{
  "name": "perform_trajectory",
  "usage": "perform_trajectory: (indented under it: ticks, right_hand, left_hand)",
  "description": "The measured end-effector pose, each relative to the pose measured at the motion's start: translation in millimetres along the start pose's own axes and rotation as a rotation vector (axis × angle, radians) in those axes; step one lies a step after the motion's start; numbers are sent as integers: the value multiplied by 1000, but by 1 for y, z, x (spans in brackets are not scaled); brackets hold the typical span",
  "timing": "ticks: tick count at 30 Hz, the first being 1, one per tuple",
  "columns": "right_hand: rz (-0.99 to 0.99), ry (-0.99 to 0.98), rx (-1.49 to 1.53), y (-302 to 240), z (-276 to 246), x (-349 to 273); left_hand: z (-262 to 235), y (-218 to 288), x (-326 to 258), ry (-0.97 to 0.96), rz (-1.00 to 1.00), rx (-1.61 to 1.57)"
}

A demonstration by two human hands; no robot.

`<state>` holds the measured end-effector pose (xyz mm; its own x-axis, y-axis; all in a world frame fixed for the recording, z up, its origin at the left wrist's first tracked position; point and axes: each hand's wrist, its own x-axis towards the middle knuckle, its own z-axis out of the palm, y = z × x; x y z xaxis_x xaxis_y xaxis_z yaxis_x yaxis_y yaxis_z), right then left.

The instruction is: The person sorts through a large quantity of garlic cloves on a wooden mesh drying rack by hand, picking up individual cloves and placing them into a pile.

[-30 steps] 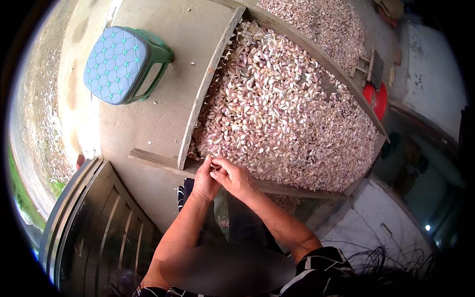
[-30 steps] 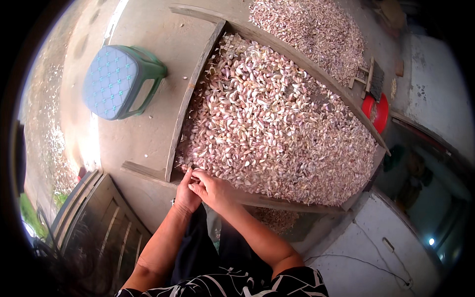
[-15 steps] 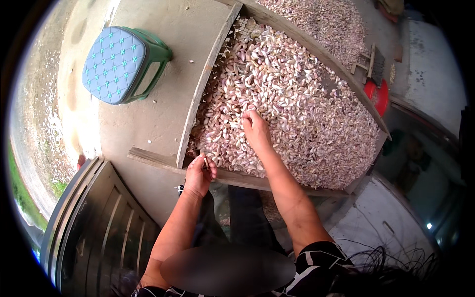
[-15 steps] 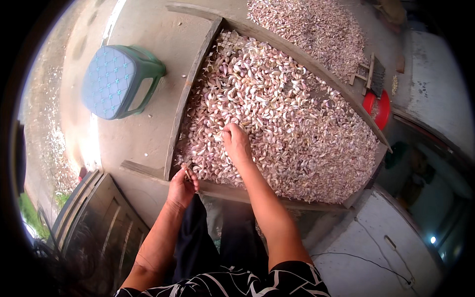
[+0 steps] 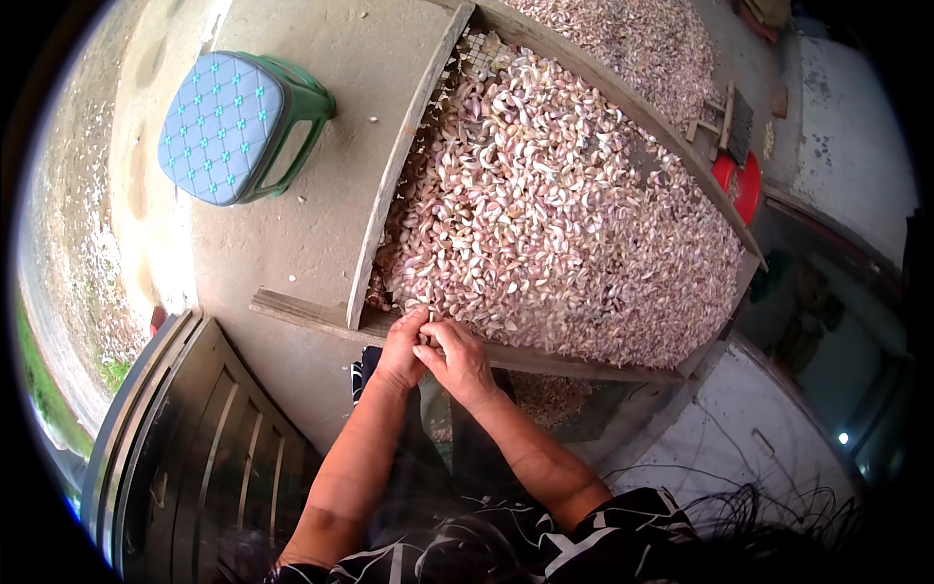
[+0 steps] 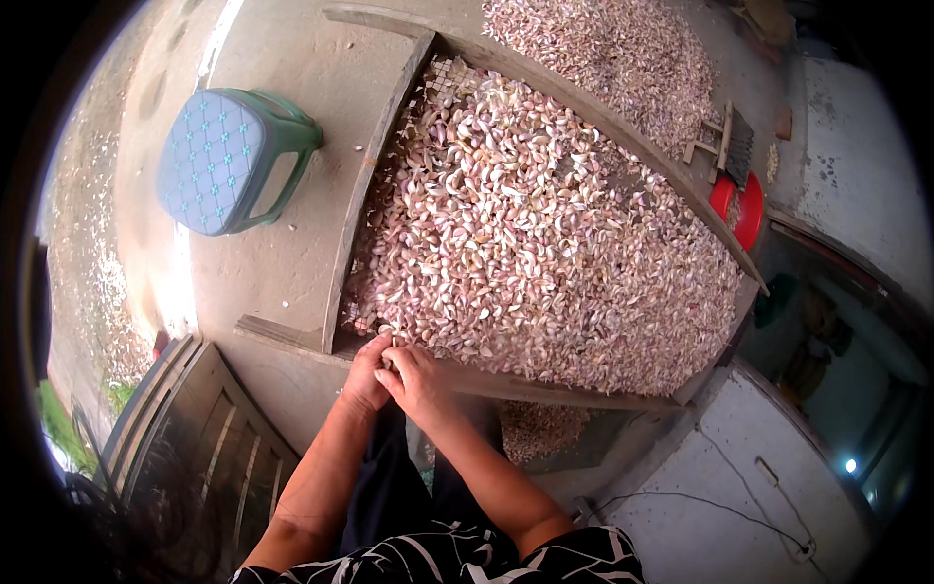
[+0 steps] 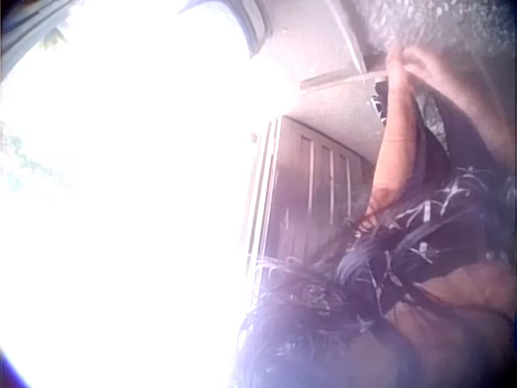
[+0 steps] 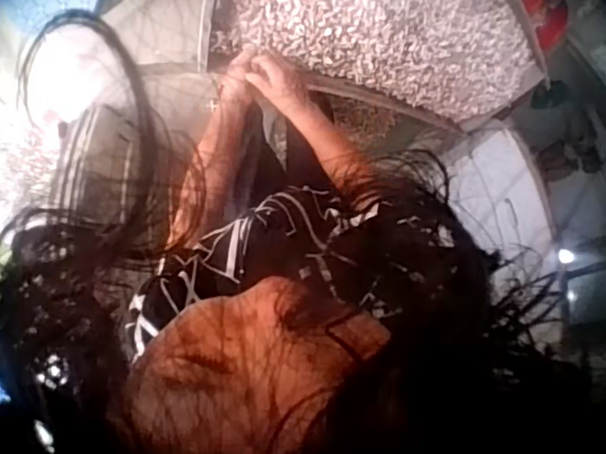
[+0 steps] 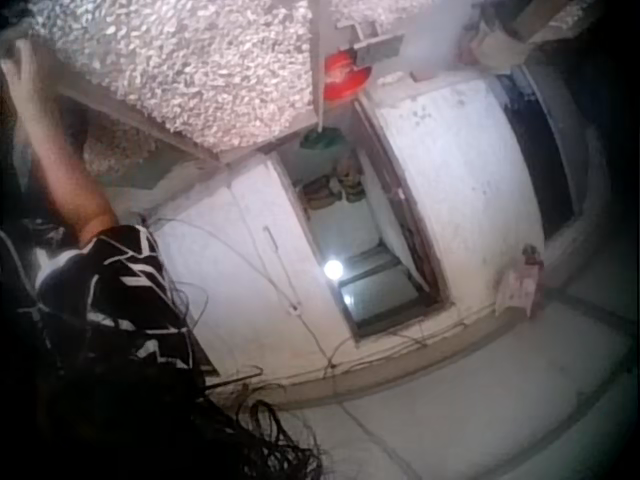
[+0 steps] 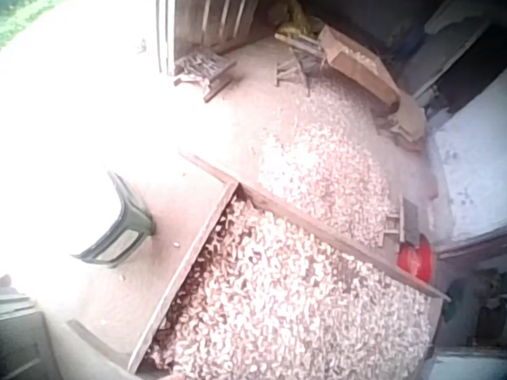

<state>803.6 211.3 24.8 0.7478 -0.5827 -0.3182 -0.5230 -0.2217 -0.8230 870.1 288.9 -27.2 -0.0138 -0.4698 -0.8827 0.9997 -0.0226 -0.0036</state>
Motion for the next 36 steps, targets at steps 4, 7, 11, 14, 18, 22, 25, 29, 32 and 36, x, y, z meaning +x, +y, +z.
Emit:
perform_trajectory:
  ticks: [4,7,11,14,18,22,25,29,32,36]
  right_hand:
    - [-47,126,-240,23,-4,33]
    - [-75,246,-513,55,-13,95]
    - [-248,116,-810,85,-24,137]
    - [124,-47,-758,92,-52,132]
    - [133,213,-807,109,-81,98]
    - [-169,232,-747,84,-26,90]
    - [-356,34,-657,58,38,81]
    - [-471,-1,-709,78,42,69]
    - [-393,-107,-794,102,-2,43]
    - [-48,-79,-949,126,-69,27]
  left_hand:
    - [-5,19,-5,-66,11,96]
    - [-9,29,-11,17,34,130]
    - [-13,31,-16,92,51,141]
    - [-22,30,-23,85,40,197]
    - [-31,33,-32,34,-53,240]
    - [-38,31,-34,44,-65,258]
    - [-37,31,-32,97,-90,300]
    - [-28,38,-35,43,-80,431]
    - [-24,40,-36,43,-79,460]
    - [-25,34,-34,68,-73,499]
